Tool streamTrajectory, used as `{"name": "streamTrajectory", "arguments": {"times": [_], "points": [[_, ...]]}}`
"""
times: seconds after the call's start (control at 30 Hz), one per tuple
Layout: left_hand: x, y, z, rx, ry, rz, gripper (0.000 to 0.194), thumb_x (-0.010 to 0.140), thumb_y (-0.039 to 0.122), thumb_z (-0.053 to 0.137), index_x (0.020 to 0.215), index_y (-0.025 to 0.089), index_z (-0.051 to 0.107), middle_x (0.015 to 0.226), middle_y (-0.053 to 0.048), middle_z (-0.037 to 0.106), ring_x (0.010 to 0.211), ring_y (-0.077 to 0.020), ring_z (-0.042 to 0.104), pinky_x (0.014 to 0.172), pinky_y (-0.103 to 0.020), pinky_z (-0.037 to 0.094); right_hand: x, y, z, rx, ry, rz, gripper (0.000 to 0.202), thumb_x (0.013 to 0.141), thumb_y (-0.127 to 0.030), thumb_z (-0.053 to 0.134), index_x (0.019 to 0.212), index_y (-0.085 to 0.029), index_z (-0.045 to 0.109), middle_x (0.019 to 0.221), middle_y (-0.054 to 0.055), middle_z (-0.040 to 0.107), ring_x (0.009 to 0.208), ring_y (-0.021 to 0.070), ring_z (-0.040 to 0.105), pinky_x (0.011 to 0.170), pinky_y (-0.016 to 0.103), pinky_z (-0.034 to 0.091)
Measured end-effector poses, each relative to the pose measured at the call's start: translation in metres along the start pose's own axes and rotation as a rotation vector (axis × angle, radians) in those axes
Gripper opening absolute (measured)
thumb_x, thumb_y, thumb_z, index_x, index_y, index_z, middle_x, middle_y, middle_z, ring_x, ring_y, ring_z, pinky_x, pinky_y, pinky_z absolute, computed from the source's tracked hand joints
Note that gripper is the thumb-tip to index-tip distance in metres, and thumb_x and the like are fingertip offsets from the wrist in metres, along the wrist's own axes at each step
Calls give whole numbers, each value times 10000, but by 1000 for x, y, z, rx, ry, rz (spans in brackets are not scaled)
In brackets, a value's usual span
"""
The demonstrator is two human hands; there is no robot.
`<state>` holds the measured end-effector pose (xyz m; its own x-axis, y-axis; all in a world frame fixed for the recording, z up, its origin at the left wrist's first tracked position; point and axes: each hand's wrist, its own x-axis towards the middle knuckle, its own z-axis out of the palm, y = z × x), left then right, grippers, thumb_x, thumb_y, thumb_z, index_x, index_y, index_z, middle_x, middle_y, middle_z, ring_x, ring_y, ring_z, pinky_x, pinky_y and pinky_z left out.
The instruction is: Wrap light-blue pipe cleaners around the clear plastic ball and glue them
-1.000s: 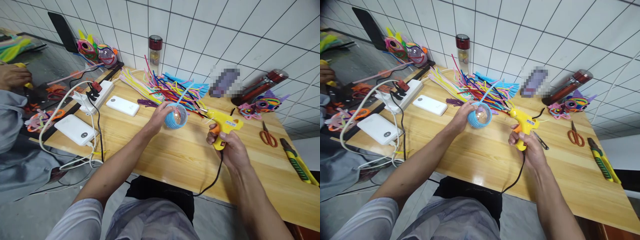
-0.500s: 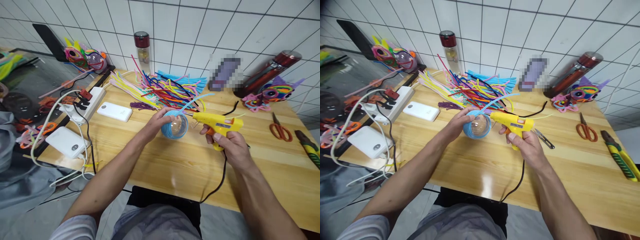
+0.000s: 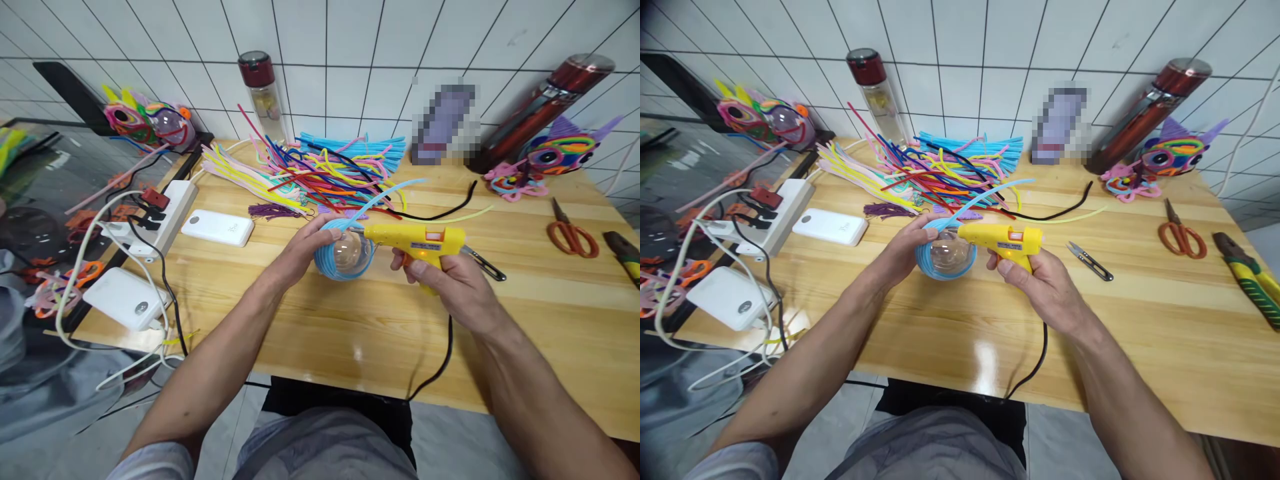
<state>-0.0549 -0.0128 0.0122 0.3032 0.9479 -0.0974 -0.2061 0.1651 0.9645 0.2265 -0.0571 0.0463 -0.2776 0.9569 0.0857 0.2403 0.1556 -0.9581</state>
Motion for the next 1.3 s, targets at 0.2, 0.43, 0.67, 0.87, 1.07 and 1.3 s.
{"name": "streamTrajectory", "arguments": {"times": [0.2,0.43,0.67,0.87,1.07,1.3], "points": [[-1,1,0,35,-8,-10,483,835,502,812,1242,245,773,1136,-38,820,1075,-270,739,956,-358,551,-1,3,-3,-29,-14,-1,450,963,-711,738,1000,-272,833,982,57,800,901,238,712,802,357,557],[-2,2,-1,71,-24,9,474,855,492,790,1260,247,770,1184,-52,815,1114,-272,728,978,-370,546,-1,3,-2,-39,-13,-1,468,959,-717,734,998,-259,828,982,62,798,876,241,705,794,364,563],[-2,4,0,95,-17,8,479,851,497,797,1262,253,771,1202,-44,810,1122,-274,724,974,-375,547,-1,3,-3,-69,-10,2,483,953,-737,721,942,-264,819,965,62,798,881,252,698,794,373,558],[-3,3,-1,112,-19,8,495,848,517,800,1268,257,771,1206,-48,805,1108,-276,728,967,-383,556,-2,-1,-3,-80,-11,2,431,969,-682,727,904,-261,788,941,53,788,880,253,704,815,380,575],[-3,2,-1,125,-24,27,471,865,497,800,1276,268,781,1229,-34,788,1140,-264,703,976,-359,543,-2,-1,-5,-105,-21,-6,396,988,-641,712,890,-263,774,913,46,768,833,241,680,797,384,571],[-4,4,0,151,-22,31,492,856,507,795,1279,258,777,1237,-39,786,1154,-278,701,985,-361,541,-2,-2,-6,-130,3,-5,371,976,-623,726,895,-265,782,883,43,761,816,241,679,776,381,575]]}}
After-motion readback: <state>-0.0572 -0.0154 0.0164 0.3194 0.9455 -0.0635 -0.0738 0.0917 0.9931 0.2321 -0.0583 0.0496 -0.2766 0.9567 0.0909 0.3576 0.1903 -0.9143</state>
